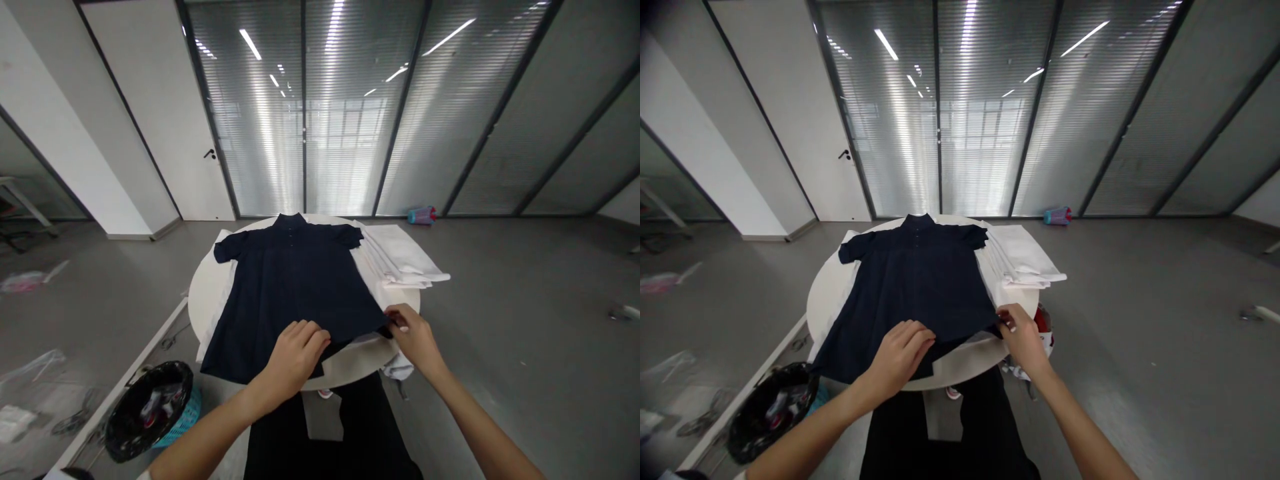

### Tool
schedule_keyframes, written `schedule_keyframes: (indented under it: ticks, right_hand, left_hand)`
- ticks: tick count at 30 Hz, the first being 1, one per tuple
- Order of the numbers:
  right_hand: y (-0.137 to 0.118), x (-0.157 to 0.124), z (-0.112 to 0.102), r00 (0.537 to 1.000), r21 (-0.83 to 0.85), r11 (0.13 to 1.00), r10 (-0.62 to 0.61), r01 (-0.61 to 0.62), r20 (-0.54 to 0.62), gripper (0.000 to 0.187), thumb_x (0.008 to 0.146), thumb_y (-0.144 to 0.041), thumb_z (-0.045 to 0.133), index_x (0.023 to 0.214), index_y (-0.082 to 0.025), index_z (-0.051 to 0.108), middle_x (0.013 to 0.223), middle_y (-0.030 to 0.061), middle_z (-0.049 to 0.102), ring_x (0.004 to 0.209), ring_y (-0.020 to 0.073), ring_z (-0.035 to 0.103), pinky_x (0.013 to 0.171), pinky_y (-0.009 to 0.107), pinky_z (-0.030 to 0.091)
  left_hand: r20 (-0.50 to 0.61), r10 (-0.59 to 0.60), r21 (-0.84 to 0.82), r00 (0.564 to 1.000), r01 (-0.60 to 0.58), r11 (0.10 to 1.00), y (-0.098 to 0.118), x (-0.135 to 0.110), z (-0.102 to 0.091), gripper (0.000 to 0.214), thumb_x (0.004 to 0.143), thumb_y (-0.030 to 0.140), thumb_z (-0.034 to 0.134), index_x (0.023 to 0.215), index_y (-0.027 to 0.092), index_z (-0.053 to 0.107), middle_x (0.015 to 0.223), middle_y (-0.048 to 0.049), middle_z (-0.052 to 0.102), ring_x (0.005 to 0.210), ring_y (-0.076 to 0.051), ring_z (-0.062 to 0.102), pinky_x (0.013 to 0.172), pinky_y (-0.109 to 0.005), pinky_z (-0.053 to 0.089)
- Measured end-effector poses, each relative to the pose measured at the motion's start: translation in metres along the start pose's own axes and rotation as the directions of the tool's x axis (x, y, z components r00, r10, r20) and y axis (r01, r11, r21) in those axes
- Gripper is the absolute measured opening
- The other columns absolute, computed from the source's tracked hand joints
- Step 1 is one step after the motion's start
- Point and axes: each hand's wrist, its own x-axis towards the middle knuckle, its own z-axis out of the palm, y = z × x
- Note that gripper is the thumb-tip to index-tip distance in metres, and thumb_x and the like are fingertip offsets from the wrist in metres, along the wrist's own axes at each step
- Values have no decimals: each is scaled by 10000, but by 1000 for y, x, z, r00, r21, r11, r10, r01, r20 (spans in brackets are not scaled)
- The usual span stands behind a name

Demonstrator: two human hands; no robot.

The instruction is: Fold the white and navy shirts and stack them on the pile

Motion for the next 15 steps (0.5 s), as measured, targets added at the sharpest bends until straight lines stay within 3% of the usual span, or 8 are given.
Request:
schedule_keyframes:
  ticks: [3,6,8,11,13,15]
  right_hand:
    - [-13,7,-1,985,118,991,-43,63,-165,115,885,-304,544,905,-221,621,859,45,603,775,188,632,684,303,525]
    - [-15,2,-1,973,94,992,-58,81,-221,119,892,-293,547,929,-217,630,878,50,584,775,187,619,678,302,519]
    - [-9,-8,0,981,30,996,-73,80,-182,136,863,-264,554,966,-211,625,896,57,582,781,195,610,709,325,515]
    - [7,-24,2,995,-123,990,-71,63,-66,312,765,-222,576,1074,-203,617,912,67,608,855,243,602,800,400,492]
    - [17,-31,4,999,-204,979,-27,21,-28,400,706,-201,565,1103,-208,618,904,68,633,898,273,590,853,450,467]
    - [25,-31,7,999,-200,979,31,-37,-34,372,680,-189,534,1041,-215,623,905,67,648,907,277,589,887,472,453]
  left_hand:
    - [-29,89,-6,996,-89,996,-11,-5,-13,68,992,153,523,1020,166,584,869,-32,639,737,-164,540,663,-302,415]
    - [36,149,-52,988,-147,988,-15,-19,-14,107,986,146,532,1073,152,594,904,-45,647,769,-167,554,689,-307,432]
    - [116,180,-82,977,-171,982,-12,-29,-11,166,993,139,510,1136,140,594,940,-58,653,800,-170,573,712,-310,450]
    - [223,172,-84,960,-157,984,-4,-42,-3,243,994,123,475,1206,143,592,978,-71,658,828,-174,593,734,-325,467]
    - [243,94,-56,965,-83,995,0,-48,1,256,972,131,507,1205,165,606,1016,-81,653,897,-198,601,792,-362,480]
    - [234,-11,-35,972,20,999,2,-53,5,259,938,165,575,1194,181,619,1081,-97,636,1015,-239,590,878,-418,485]
